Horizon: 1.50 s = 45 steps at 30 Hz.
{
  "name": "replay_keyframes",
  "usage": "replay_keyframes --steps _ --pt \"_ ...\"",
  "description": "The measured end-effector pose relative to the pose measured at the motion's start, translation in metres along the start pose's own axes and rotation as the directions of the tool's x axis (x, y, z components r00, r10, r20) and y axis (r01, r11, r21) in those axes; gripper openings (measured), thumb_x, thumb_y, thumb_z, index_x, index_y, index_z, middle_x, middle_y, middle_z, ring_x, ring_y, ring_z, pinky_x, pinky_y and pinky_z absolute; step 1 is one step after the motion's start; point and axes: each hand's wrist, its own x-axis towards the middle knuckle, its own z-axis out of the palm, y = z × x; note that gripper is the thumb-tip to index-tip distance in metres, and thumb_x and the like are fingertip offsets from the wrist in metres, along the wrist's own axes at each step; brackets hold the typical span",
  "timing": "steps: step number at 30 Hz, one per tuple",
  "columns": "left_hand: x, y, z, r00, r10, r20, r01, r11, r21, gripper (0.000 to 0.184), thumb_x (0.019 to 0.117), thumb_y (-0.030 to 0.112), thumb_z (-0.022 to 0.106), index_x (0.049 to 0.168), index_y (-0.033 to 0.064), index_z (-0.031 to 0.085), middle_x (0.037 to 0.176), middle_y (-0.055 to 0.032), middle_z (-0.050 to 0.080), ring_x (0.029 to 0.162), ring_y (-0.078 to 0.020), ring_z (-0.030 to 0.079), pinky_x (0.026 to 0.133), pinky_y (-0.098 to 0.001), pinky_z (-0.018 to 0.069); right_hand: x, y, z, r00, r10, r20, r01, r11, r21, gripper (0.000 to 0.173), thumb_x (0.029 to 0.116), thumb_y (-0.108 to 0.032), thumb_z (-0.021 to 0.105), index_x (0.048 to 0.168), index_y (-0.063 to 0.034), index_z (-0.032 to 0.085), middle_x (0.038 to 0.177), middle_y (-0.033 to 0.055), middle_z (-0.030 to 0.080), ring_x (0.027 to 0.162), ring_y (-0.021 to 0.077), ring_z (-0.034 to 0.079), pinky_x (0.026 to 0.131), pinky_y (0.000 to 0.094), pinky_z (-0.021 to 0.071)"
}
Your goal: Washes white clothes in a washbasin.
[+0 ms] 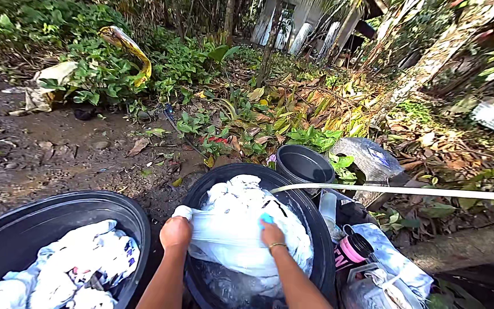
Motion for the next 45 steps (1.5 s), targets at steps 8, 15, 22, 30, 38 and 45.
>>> replay_keyframes --steps 8,15,22,30,38,45 --pt "0.003 0.001 -0.002 1.0 -0.022 -0.012 0.022 1.0 -0.004 0.035 0.1054 0.026 0.053 0.117 -0.0023 0.069 0.126 -0.0218 0.068 0.123 -0.0357 0.064 0.099 -0.0541 0.0514 -0.068 -0.128 -0.025 0.967 -0.249 0.048 0.247 0.968 0.044 0.051 0.1034 -0.013 0.048 0.153 -0.0221 0.052 0.142 0.0242 0.058 0.125 0.0413 0.062 0.1 0.0579 0.0526" --pt "0.003 -0.002 -0.002 1.0 -0.026 0.005 0.026 1.0 -0.015 0.038 0.1057 0.03 0.052 0.118 -0.0015 0.069 0.127 -0.0219 0.068 0.125 -0.0364 0.063 0.1 -0.0544 0.0505 -0.004 -0.006 -0.005 0.999 0.003 0.049 -0.001 1.0 -0.029 0.049 0.1031 -0.016 0.049 0.152 -0.0216 0.054 0.146 0.0182 0.059 0.135 0.039 0.056 0.109 0.0594 0.046" --pt "0.005 0.0 0.001 0.999 -0.04 -0.017 0.04 0.999 -0.009 0.036 0.1054 0.029 0.053 0.117 -0.0006 0.07 0.125 -0.0207 0.069 0.123 -0.0353 0.065 0.098 -0.0538 0.0521 -0.053 -0.078 -0.032 0.997 -0.08 -0.003 0.08 0.995 0.052 0.049 0.1047 -0.012 0.045 0.152 -0.0177 0.052 0.145 0.0253 0.057 0.127 0.0431 0.06 0.103 0.0584 0.0503" --pt "0.004 -0.003 -0.002 1.0 -0.02 -0.022 0.019 1.0 -0.022 0.04 0.1063 0.032 0.052 0.118 -0.0018 0.069 0.126 -0.023 0.068 0.124 -0.0372 0.064 0.099 -0.0558 0.0507 -0.021 -0.039 0.006 0.996 -0.085 0.034 0.086 0.996 -0.031 0.049 0.104 -0.016 0.047 0.152 -0.022 0.053 0.145 0.0205 0.059 0.131 0.0409 0.058 0.105 0.06 0.0484" --pt "0.008 -0.001 0.002 0.999 -0.015 -0.044 0.016 1.0 0.009 0.039 0.1063 0.033 0.052 0.116 -0.0012 0.07 0.125 -0.0223 0.069 0.123 -0.0368 0.064 0.099 -0.055 0.0514 -0.059 -0.088 -0.028 0.992 -0.117 -0.045 0.12 0.99 0.075 0.048 0.1053 -0.015 0.046 0.153 -0.0191 0.052 0.143 0.0246 0.059 0.121 0.0427 0.064 0.098 0.0582 0.053" --pt "0.008 -0.004 0.0 0.998 -0.021 -0.06 0.022 1.0 0.007 0.043 0.1066 0.036 0.052 0.116 -0.0026 0.069 0.123 -0.0237 0.069 0.122 -0.0376 0.065 0.098 -0.0563 0.0516 -0.036 -0.05 0.007 0.988 -0.148 0.053 0.149 0.989 -0.002 0.05 0.1033 -0.018 0.05 0.152 -0.0268 0.053 0.145 0.0218 0.058 0.128 0.0419 0.06 0.102 0.0606 0.0501"
